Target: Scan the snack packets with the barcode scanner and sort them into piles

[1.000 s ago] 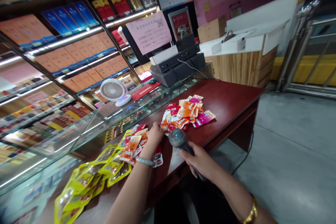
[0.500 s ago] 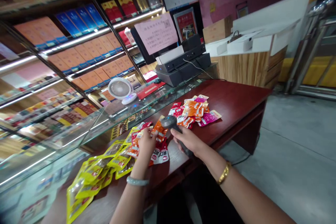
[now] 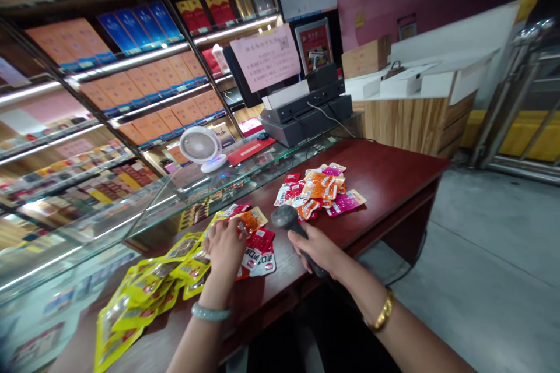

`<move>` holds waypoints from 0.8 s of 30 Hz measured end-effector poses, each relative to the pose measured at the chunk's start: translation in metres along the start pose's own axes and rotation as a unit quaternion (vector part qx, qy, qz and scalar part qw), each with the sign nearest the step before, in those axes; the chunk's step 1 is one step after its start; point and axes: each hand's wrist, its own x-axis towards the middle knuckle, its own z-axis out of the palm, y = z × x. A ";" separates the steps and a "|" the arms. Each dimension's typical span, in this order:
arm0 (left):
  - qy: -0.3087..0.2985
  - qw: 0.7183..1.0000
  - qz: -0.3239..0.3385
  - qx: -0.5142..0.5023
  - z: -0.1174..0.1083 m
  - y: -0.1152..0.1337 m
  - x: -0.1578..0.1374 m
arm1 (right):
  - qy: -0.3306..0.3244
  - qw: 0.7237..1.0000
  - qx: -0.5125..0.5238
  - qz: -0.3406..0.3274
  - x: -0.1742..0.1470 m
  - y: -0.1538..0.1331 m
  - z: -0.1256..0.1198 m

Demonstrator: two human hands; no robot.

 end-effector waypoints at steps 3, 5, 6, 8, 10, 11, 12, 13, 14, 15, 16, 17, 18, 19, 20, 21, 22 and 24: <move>0.033 0.999 0.005 0.019 0.003 0.010 0.002 | 0.018 0.999 -0.043 0.004 -0.017 0.008 -0.013; 0.033 0.999 0.027 -0.003 0.008 0.024 0.008 | 0.031 0.998 -0.063 0.004 -0.025 0.009 -0.023; 0.021 0.999 0.044 -0.025 0.011 0.032 0.012 | 0.039 0.997 -0.070 0.004 -0.027 0.009 -0.029; -0.025 0.995 0.073 -0.071 0.019 0.052 0.025 | 0.050 0.995 -0.083 0.004 -0.030 0.005 -0.038; -0.074 0.989 0.088 -0.093 0.029 0.071 0.041 | 0.060 0.994 -0.093 0.000 -0.030 -0.001 -0.044; -0.093 0.988 0.087 -0.092 0.034 0.079 0.049 | 0.064 0.993 -0.097 -0.004 -0.029 -0.004 -0.046; -0.110 0.987 0.079 -0.086 0.040 0.086 0.058 | 0.067 0.993 -0.100 -0.008 -0.028 -0.007 -0.048; -0.127 0.986 0.066 -0.080 0.045 0.092 0.067 | 0.070 0.992 -0.102 -0.010 -0.026 -0.010 -0.049; -0.145 0.985 0.053 -0.077 0.050 0.096 0.076 | 0.071 0.992 -0.103 -0.011 -0.025 -0.012 -0.049; -0.162 0.983 0.040 -0.078 0.054 0.099 0.084 | 0.071 0.992 -0.103 -0.010 -0.024 -0.014 -0.049; -0.179 0.980 0.031 -0.082 0.058 0.101 0.090 | 0.071 0.992 -0.103 -0.008 -0.023 -0.014 -0.050; -0.193 0.977 0.026 -0.088 0.061 0.102 0.095 | 0.070 0.992 -0.103 -0.005 -0.023 -0.015 -0.050; -0.199 0.975 0.025 -0.094 0.064 0.102 0.099 | 0.071 0.992 -0.102 -0.002 -0.022 -0.014 -0.050; -0.203 0.974 0.028 -0.098 0.066 0.102 0.100 | 0.072 0.992 -0.101 0.001 -0.022 -0.013 -0.051; -0.207 0.973 0.033 -0.100 0.068 0.100 0.100 | 0.073 0.992 -0.100 0.004 -0.022 -0.013 -0.051; -0.210 0.972 0.040 -0.099 0.069 0.098 0.099 | 0.075 0.992 -0.100 0.009 -0.021 -0.012 -0.052; -0.211 0.972 0.050 -0.096 0.069 0.094 0.097 | 0.076 0.992 -0.100 0.013 -0.020 -0.012 -0.052; -0.215 0.970 0.074 -0.081 0.068 0.085 0.093 | 0.076 0.992 -0.100 0.022 -0.019 -0.012 -0.051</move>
